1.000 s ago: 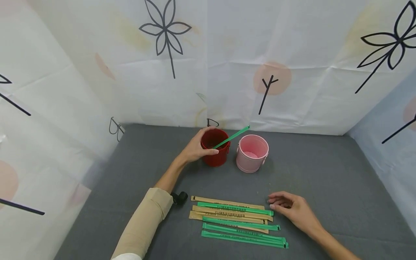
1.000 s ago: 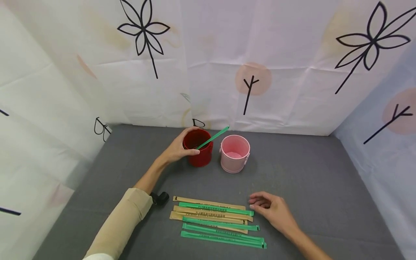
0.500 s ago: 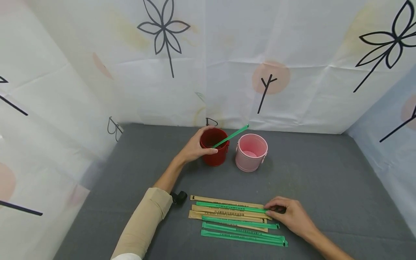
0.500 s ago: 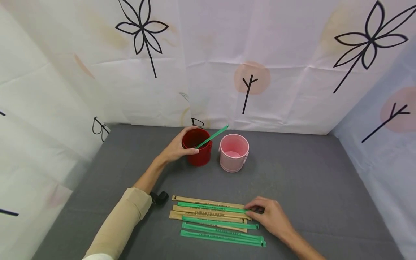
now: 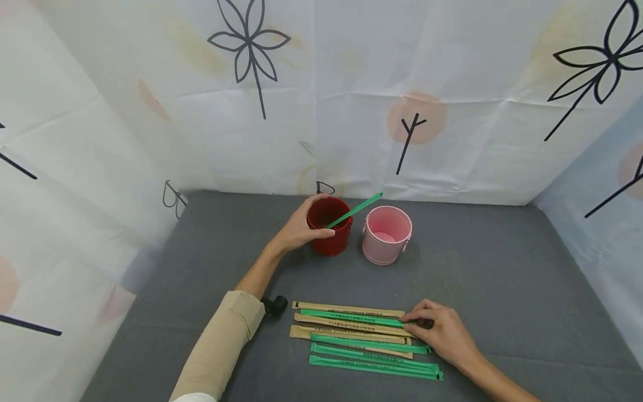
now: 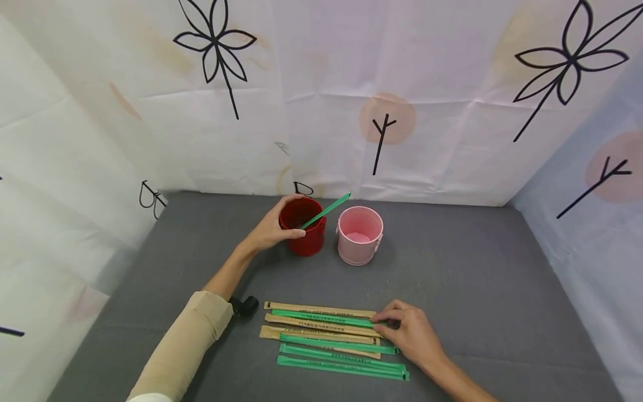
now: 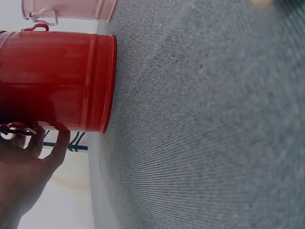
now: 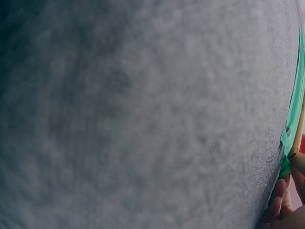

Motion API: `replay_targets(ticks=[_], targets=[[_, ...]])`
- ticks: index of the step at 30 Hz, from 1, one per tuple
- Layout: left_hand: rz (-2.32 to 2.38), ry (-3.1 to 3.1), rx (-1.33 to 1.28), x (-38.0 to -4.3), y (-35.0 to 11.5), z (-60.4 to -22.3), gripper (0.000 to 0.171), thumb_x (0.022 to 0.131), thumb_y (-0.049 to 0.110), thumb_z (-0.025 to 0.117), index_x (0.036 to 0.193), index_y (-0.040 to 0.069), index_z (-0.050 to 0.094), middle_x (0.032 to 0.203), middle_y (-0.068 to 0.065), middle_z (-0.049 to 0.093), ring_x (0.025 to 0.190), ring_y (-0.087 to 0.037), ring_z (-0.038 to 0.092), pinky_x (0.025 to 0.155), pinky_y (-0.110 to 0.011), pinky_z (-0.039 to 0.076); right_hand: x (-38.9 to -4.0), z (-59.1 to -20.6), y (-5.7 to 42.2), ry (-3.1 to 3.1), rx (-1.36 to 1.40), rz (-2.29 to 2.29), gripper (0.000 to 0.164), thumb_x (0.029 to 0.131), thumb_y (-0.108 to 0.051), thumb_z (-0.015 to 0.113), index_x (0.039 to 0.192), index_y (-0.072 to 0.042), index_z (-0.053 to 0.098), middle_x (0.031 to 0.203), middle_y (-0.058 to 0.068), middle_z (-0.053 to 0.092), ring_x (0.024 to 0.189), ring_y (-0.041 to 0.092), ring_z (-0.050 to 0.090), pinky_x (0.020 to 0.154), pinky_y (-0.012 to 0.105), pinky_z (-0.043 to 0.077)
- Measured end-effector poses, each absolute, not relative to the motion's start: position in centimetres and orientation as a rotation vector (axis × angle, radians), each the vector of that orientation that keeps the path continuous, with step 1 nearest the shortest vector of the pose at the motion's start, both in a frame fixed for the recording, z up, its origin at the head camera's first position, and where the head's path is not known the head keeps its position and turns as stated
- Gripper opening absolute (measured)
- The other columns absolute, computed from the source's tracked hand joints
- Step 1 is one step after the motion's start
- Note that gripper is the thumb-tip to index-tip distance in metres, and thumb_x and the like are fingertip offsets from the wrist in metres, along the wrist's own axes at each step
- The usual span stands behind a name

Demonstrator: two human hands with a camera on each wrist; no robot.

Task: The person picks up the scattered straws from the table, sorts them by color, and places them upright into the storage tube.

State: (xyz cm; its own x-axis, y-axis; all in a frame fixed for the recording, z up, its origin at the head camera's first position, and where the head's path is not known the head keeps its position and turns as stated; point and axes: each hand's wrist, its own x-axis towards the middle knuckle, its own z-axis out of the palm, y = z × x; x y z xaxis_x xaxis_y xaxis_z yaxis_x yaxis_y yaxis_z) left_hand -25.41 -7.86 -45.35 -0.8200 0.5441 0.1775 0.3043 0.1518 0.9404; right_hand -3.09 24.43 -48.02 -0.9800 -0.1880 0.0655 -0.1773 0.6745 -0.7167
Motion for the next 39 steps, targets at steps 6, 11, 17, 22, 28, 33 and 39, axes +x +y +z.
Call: replay_targets(ticks=[6,11,17,22,28,33,39], targets=[[1.767,2.164,0.839,-25.4,-8.0,-45.1,0.085,0.081,0.008,0.079,0.152,0.007,0.031,0.143,-0.012,0.046,0.127,-0.032,0.048,0.098,-0.058,0.046,-3.1,-48.2,23.8,2.918,-0.317,-1.184,0.023,0.074,-0.015,0.087,0.084,-0.033,0.075,0.086,-0.018,0.060,0.067,-0.001,0.052,0.059,0.023,0.048],[1.770,2.176,0.843,-25.2,-7.9,-45.2,0.085,0.082,0.014,0.080,0.152,0.015,0.033,0.141,-0.003,0.048,0.126,-0.025,0.050,0.099,-0.054,0.047,-3.0,-48.3,23.7,2.953,-0.336,-1.214,0.027,0.073,-0.011,0.086,0.078,-0.035,0.074,0.085,-0.017,0.060,0.069,-0.001,0.054,0.058,0.023,0.048],[1.779,2.176,0.842,-25.3,-7.8,-45.3,0.083,0.081,0.013,0.080,0.151,0.019,0.035,0.141,-0.002,0.049,0.125,-0.023,0.050,0.098,-0.052,0.048,-3.1,-48.2,24.0,2.980,-0.344,-1.217,0.028,0.074,-0.009,0.086,0.077,-0.033,0.072,0.088,-0.018,0.063,0.077,-0.001,0.060,0.063,0.023,0.052],[1.784,2.166,0.839,-25.1,-7.8,-45.1,0.084,0.082,0.009,0.078,0.152,0.015,0.032,0.143,-0.009,0.046,0.128,-0.031,0.048,0.099,-0.058,0.046,-3.3,-47.7,24.3,2.952,-0.317,-1.313,0.025,0.077,-0.008,0.084,0.084,-0.029,0.073,0.090,-0.013,0.070,0.074,0.000,0.064,0.060,0.023,0.052],[1.772,2.141,0.842,-24.0,-7.8,-43.1,0.084,0.082,0.004,0.076,0.152,0.002,0.030,0.144,-0.019,0.045,0.129,-0.040,0.046,0.098,-0.061,0.045,-3.8,-47.1,24.7,2.794,-0.305,-1.570,0.018,0.082,-0.004,0.079,0.091,-0.019,0.073,0.091,-0.004,0.073,0.077,0.010,0.069,0.064,0.026,0.057],[1.768,2.150,0.837,-23.3,-7.8,-41.9,0.082,0.082,0.006,0.077,0.151,0.001,0.031,0.142,-0.019,0.046,0.128,-0.040,0.047,0.099,-0.061,0.045,-4.6,-46.0,25.0,2.704,-0.278,-1.712,0.012,0.087,-0.006,0.075,0.096,-0.013,0.075,0.097,0.002,0.072,0.083,0.011,0.069,0.070,0.024,0.056],[1.785,2.145,0.846,-23.4,-7.8,-42.1,0.081,0.082,0.006,0.077,0.150,0.001,0.032,0.142,-0.020,0.046,0.127,-0.043,0.046,0.098,-0.062,0.044,-5.6,-44.2,25.0,2.750,-0.283,-1.715,0.011,0.090,-0.006,0.072,0.099,-0.011,0.076,0.099,0.004,0.071,0.085,0.008,0.065,0.069,0.020,0.053]])
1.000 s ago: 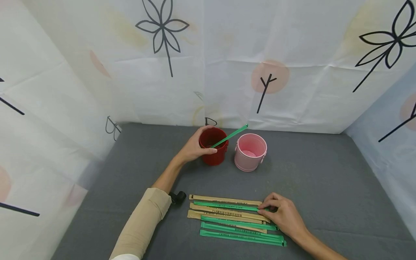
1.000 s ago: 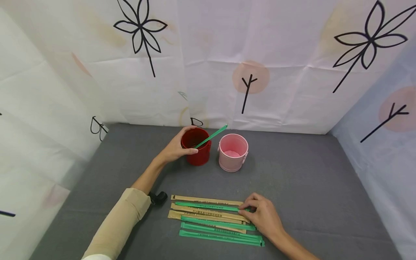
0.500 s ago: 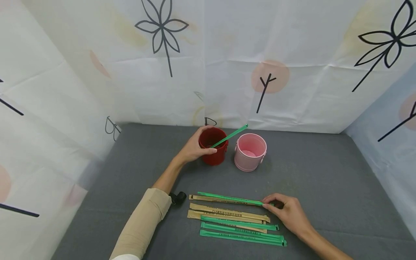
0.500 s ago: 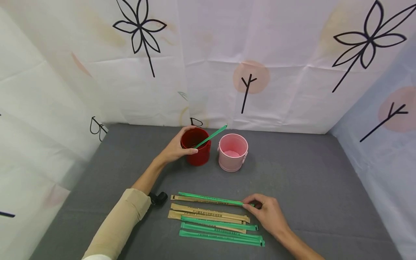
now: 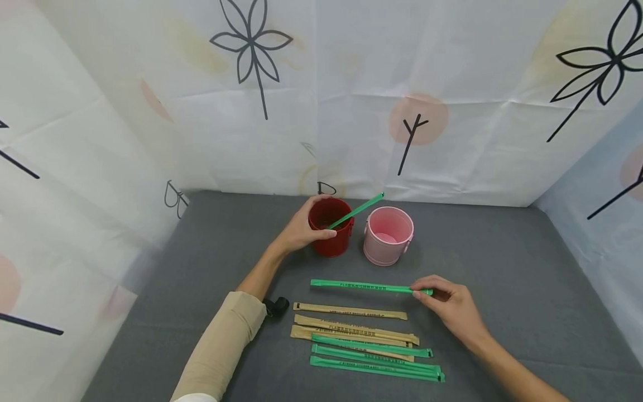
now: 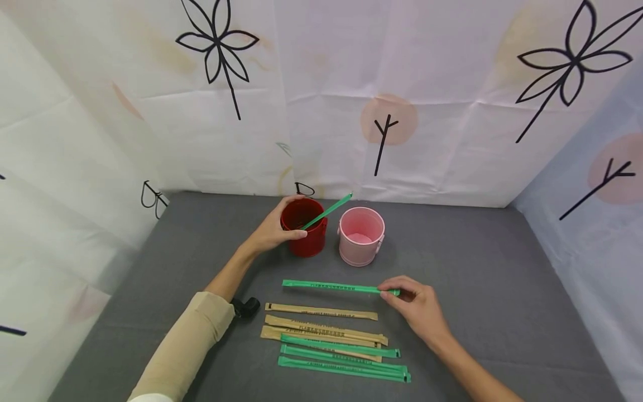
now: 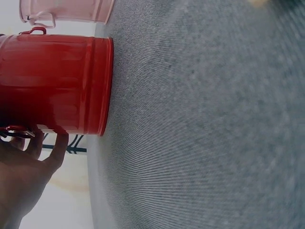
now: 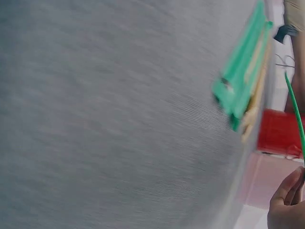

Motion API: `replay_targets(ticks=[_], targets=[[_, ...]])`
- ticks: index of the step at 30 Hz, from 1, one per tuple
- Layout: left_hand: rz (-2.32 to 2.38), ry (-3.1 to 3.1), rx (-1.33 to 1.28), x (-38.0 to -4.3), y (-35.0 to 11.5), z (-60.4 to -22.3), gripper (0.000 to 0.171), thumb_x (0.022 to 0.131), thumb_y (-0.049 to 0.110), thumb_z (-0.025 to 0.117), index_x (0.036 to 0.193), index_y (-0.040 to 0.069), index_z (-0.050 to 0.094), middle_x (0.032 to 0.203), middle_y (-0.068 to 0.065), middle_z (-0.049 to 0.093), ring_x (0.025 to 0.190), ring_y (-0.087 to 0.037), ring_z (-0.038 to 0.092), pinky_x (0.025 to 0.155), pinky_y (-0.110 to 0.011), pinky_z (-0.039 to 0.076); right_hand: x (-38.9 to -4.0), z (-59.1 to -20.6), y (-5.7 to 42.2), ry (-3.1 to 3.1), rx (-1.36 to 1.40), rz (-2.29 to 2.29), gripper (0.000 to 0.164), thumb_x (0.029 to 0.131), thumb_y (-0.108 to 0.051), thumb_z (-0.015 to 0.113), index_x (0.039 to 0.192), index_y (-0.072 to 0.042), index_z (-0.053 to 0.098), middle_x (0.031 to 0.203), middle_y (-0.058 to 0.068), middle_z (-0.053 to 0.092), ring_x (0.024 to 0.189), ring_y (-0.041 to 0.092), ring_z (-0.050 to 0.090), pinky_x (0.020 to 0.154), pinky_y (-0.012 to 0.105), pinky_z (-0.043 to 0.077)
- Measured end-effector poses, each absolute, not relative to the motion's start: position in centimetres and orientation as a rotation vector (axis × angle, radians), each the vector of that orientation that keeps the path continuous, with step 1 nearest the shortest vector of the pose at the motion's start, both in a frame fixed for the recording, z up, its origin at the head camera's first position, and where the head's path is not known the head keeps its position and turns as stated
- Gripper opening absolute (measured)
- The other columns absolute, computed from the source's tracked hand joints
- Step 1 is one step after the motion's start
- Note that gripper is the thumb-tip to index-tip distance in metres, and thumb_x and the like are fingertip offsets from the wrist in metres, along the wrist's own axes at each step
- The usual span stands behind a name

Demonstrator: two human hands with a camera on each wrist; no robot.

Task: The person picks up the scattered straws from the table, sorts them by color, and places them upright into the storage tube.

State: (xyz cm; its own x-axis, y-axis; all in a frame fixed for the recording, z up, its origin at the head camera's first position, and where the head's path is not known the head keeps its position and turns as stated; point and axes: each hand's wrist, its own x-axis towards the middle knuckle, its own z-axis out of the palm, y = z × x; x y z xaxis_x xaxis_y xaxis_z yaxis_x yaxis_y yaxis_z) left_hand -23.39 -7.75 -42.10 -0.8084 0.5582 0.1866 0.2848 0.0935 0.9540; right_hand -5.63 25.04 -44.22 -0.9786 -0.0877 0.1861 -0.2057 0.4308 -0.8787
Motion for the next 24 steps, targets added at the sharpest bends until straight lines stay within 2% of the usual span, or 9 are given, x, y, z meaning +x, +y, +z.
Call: replay_targets(ticks=[9,16,24], targets=[[1.788,2.134,0.843,-23.5,-7.8,-42.2,0.083,0.082,0.007,0.077,0.151,0.001,0.030,0.143,-0.021,0.045,0.129,-0.046,0.044,0.099,-0.064,0.042,-7.5,-41.9,25.2,-2.419,0.390,1.783,0.011,0.091,0.004,0.067,0.101,0.004,0.072,0.095,0.009,0.071,0.082,0.020,0.070,0.075,0.026,0.057],[1.771,2.150,0.840,-23.9,-7.8,-42.6,0.084,0.082,0.005,0.077,0.152,0.001,0.029,0.144,-0.021,0.044,0.128,-0.044,0.045,0.098,-0.062,0.045,-8.5,-39.9,25.3,-2.373,0.411,1.792,0.011,0.090,0.006,0.067,0.100,0.009,0.070,0.094,0.004,0.071,0.080,0.013,0.070,0.074,0.023,0.057],[1.788,2.183,0.848,-25.0,-7.7,-45.4,0.086,0.081,0.009,0.079,0.153,0.011,0.031,0.144,-0.012,0.046,0.127,-0.033,0.048,0.095,-0.057,0.049,-9.6,-37.9,25.9,-2.298,0.413,1.842,0.012,0.090,0.009,0.067,0.101,0.012,0.068,0.094,0.003,0.072,0.081,0.012,0.070,0.076,0.021,0.056]])
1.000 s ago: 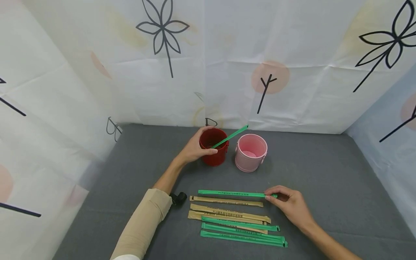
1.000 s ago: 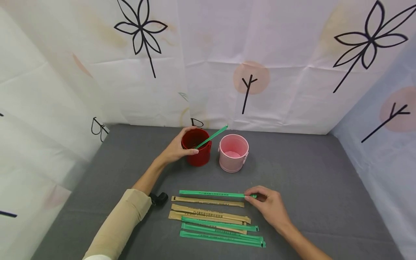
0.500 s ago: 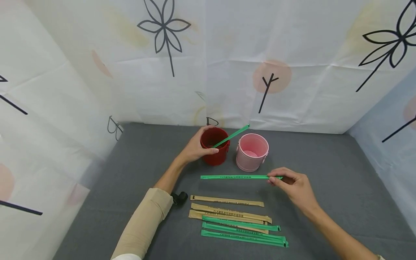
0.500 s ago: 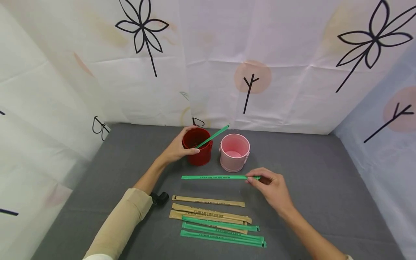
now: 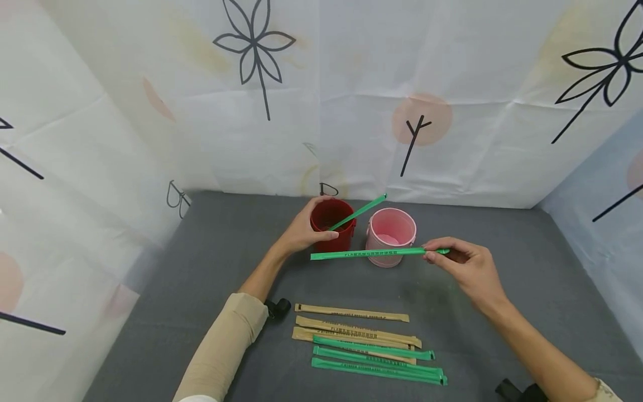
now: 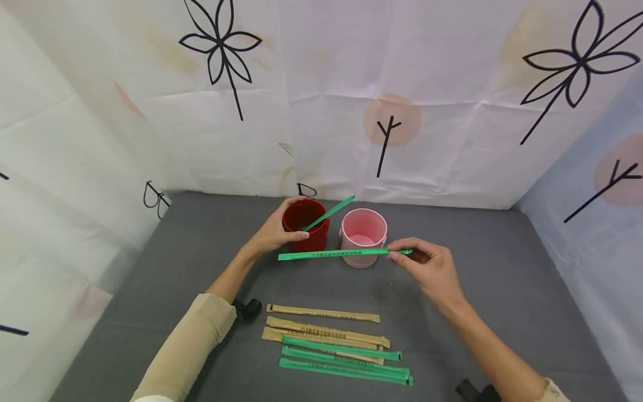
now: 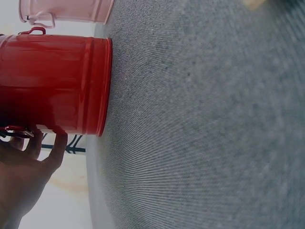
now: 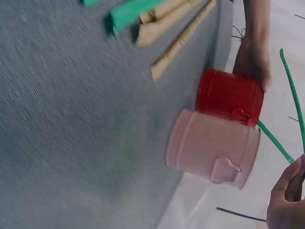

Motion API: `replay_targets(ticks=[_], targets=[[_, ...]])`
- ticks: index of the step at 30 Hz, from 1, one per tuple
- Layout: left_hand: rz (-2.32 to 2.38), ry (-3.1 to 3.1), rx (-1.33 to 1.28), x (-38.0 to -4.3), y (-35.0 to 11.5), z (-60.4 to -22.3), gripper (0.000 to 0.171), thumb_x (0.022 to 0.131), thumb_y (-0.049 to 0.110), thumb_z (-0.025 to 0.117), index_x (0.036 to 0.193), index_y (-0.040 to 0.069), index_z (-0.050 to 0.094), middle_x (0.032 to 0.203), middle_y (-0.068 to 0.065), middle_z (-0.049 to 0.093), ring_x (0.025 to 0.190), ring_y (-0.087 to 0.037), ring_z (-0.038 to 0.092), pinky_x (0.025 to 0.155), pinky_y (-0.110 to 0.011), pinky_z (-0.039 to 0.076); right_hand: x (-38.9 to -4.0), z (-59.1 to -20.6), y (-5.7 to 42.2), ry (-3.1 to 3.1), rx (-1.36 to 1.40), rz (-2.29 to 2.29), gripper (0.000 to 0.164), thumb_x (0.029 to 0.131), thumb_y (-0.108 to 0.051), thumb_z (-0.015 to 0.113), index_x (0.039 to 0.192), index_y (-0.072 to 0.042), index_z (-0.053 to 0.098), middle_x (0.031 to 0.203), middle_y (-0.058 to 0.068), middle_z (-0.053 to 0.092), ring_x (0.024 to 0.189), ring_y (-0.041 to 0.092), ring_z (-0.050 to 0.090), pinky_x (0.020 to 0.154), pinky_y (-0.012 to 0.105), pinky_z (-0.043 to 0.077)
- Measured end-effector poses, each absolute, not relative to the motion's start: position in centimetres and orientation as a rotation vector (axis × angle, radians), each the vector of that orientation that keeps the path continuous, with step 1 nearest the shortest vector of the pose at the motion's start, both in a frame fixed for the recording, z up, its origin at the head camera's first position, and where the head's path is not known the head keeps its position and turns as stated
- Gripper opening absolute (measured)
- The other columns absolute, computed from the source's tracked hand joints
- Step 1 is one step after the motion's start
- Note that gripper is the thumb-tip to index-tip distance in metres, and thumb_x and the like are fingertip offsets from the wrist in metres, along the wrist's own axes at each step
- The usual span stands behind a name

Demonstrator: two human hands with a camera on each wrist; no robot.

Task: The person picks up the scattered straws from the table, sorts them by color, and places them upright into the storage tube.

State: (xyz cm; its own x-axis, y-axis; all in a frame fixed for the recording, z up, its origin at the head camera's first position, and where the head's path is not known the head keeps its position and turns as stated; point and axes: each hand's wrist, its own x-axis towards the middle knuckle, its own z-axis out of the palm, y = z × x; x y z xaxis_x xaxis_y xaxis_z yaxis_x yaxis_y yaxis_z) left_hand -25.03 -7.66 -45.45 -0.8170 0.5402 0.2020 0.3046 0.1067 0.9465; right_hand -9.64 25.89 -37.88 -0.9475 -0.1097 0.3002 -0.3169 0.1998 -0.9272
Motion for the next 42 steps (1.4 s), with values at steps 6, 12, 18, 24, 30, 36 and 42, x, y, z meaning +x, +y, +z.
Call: replay_targets(ticks=[6,12,18,24,30,36,42], targets=[[1.785,2.217,0.848,-24.8,-7.6,-45.8,0.084,0.080,0.011,0.082,0.150,0.018,0.035,0.141,-0.004,0.049,0.125,-0.023,0.050,0.095,-0.047,0.052,-10.9,-36.5,26.6,-2.270,0.406,1.808,0.013,0.091,0.008,0.066,0.103,0.013,0.068,0.091,0.001,0.072,0.081,0.010,0.070,0.078,0.019,0.055],[1.761,2.253,0.820,-24.9,-7.6,-45.6,0.084,0.079,0.014,0.083,0.149,0.022,0.037,0.139,0.001,0.050,0.123,-0.019,0.050,0.092,-0.042,0.053,-12.4,-35.7,26.7,-2.313,0.319,1.730,0.017,0.091,0.001,0.068,0.106,0.011,0.068,0.091,0.000,0.073,0.080,0.009,0.070,0.078,0.018,0.055],[1.749,2.229,0.826,-25.0,-7.6,-45.4,0.082,0.081,0.018,0.081,0.149,0.025,0.036,0.139,0.002,0.050,0.122,-0.019,0.051,0.092,-0.041,0.053,-13.6,-35.7,26.3,-2.405,0.227,1.653,0.022,0.093,-0.009,0.070,0.108,0.007,0.070,0.093,-0.003,0.073,0.084,0.007,0.069,0.079,0.016,0.053],[1.775,2.227,0.832,-25.2,-7.7,-45.4,0.082,0.081,0.015,0.081,0.149,0.024,0.036,0.139,0.001,0.050,0.123,-0.020,0.050,0.092,-0.044,0.053,-14.9,-36.0,25.4,-2.499,0.264,1.553,0.024,0.092,-0.015,0.072,0.109,0.003,0.072,0.095,-0.003,0.072,0.084,0.008,0.066,0.072,0.016,0.050],[1.759,2.230,0.831,-25.1,-7.8,-45.5,0.082,0.082,0.015,0.081,0.150,0.023,0.035,0.140,-0.001,0.049,0.123,-0.021,0.050,0.092,-0.045,0.053,-15.7,-36.1,24.4,-2.531,0.307,1.569,0.022,0.091,-0.015,0.074,0.109,-0.001,0.073,0.092,0.008,0.071,0.074,0.009,0.059,0.065,0.021,0.045],[1.773,2.227,0.832,-25.1,-7.8,-45.5,0.081,0.082,0.016,0.081,0.149,0.024,0.035,0.140,0.000,0.049,0.123,-0.021,0.050,0.092,-0.045,0.053,-16.7,-36.6,23.5,-2.437,0.342,1.724,0.025,0.091,-0.011,0.074,0.113,0.001,0.070,0.091,0.001,0.070,0.081,0.007,0.067,0.075,0.018,0.052],[1.752,2.239,0.805,-25.1,-7.8,-45.6,0.083,0.082,0.014,0.081,0.150,0.021,0.034,0.141,-0.001,0.049,0.124,-0.020,0.049,0.094,-0.046,0.052,-17.5,-37.1,22.4,-2.318,0.322,1.918,0.028,0.092,-0.009,0.072,0.115,0.005,0.067,0.091,0.001,0.074,0.086,0.011,0.072,0.079,0.022,0.056]])
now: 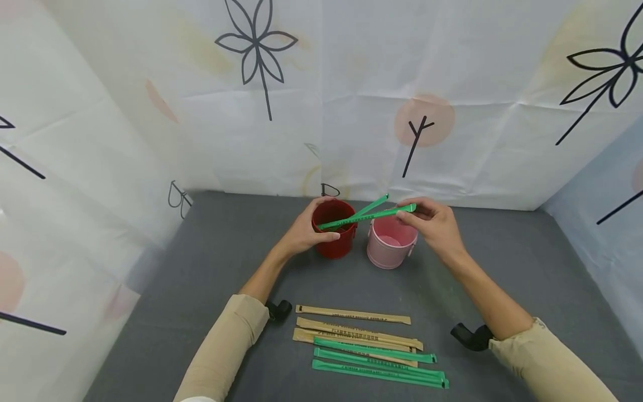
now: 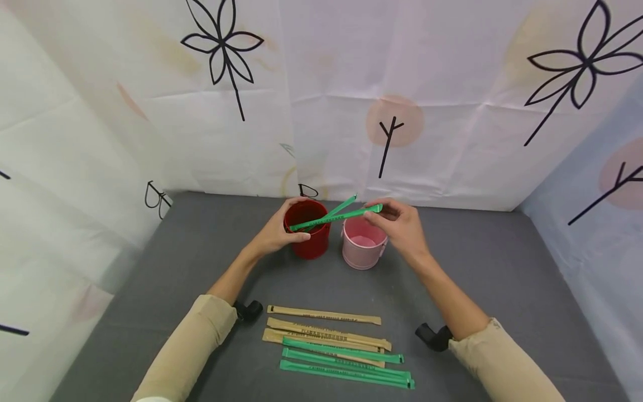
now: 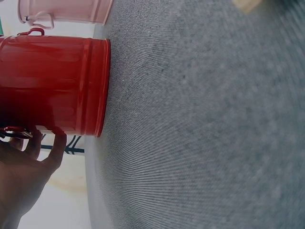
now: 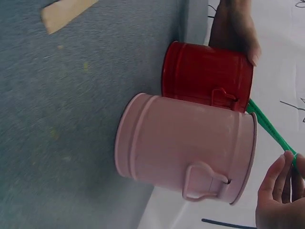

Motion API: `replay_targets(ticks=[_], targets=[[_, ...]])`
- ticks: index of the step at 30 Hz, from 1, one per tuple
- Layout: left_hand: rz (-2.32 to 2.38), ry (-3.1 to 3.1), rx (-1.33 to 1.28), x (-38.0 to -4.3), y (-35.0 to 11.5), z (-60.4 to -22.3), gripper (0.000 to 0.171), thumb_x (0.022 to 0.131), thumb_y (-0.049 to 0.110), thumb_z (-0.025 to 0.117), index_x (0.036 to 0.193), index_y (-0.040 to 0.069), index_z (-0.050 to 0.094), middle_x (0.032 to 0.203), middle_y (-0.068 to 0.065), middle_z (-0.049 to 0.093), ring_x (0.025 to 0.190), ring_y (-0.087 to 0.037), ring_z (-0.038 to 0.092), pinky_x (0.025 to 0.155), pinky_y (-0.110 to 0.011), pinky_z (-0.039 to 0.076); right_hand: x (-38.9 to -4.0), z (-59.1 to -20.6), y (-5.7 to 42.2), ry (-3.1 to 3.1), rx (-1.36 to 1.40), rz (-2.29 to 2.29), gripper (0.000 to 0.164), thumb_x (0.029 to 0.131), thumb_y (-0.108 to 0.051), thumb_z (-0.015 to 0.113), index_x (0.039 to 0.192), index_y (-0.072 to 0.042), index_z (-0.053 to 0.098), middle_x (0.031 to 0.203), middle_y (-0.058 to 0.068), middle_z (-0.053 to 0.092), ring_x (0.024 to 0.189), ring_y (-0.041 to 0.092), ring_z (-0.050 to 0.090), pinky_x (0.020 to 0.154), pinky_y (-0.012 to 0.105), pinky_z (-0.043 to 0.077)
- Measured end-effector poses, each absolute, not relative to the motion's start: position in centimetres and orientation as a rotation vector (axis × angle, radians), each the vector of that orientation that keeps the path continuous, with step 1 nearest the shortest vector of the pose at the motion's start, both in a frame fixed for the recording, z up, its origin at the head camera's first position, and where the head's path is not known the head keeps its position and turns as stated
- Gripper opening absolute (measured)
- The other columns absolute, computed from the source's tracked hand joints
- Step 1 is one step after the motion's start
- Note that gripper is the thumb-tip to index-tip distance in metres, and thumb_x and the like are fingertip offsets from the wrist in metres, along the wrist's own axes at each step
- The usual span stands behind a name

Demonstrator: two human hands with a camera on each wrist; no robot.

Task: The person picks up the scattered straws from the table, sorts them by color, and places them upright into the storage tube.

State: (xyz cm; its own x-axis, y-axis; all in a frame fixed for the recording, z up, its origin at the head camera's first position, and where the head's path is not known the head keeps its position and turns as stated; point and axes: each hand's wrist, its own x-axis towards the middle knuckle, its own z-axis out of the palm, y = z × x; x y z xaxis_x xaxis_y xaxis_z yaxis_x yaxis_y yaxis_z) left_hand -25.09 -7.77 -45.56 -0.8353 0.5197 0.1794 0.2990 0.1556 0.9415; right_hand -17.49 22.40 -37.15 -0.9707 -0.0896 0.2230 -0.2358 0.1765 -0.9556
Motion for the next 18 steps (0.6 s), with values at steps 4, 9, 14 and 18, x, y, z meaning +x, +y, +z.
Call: replay_targets(ticks=[4,9,14,18], targets=[[1.750,2.220,0.800,-24.9,-7.8,-45.1,0.084,0.082,0.010,0.079,0.152,0.015,0.032,0.143,-0.008,0.047,0.126,-0.027,0.048,0.095,-0.051,0.051,-18.2,-37.1,21.8,-2.327,0.292,1.905,0.031,0.092,-0.015,0.073,0.115,0.005,0.069,0.091,0.004,0.074,0.087,0.016,0.072,0.078,0.023,0.056],[1.758,2.194,0.823,-23.7,-7.8,-42.9,0.082,0.082,0.007,0.077,0.151,0.005,0.032,0.142,-0.014,0.047,0.126,-0.033,0.048,0.096,-0.055,0.049,-19.0,-37.1,21.1,-2.267,0.330,2.011,0.032,0.092,-0.012,0.072,0.116,0.009,0.067,0.093,0.004,0.074,0.087,0.016,0.072,0.079,0.029,0.058],[1.763,2.191,0.824,-23.2,-7.8,-42.1,0.081,0.083,0.007,0.077,0.150,0.003,0.033,0.141,-0.014,0.048,0.125,-0.033,0.049,0.096,-0.056,0.049,-19.5,-37.5,20.4,-2.223,0.361,2.071,0.031,0.092,-0.008,0.071,0.115,0.013,0.065,0.092,0.005,0.074,0.085,0.016,0.073,0.080,0.029,0.058],[1.772,2.181,0.819,-23.2,-7.8,-42.3,0.081,0.082,0.007,0.077,0.150,0.005,0.033,0.141,-0.013,0.049,0.125,-0.032,0.049,0.097,-0.057,0.048,-19.8,-37.7,19.9,-2.248,0.347,2.040,0.032,0.092,-0.010,0.072,0.114,0.012,0.065,0.092,0.005,0.074,0.086,0.017,0.073,0.080,0.029,0.058]])
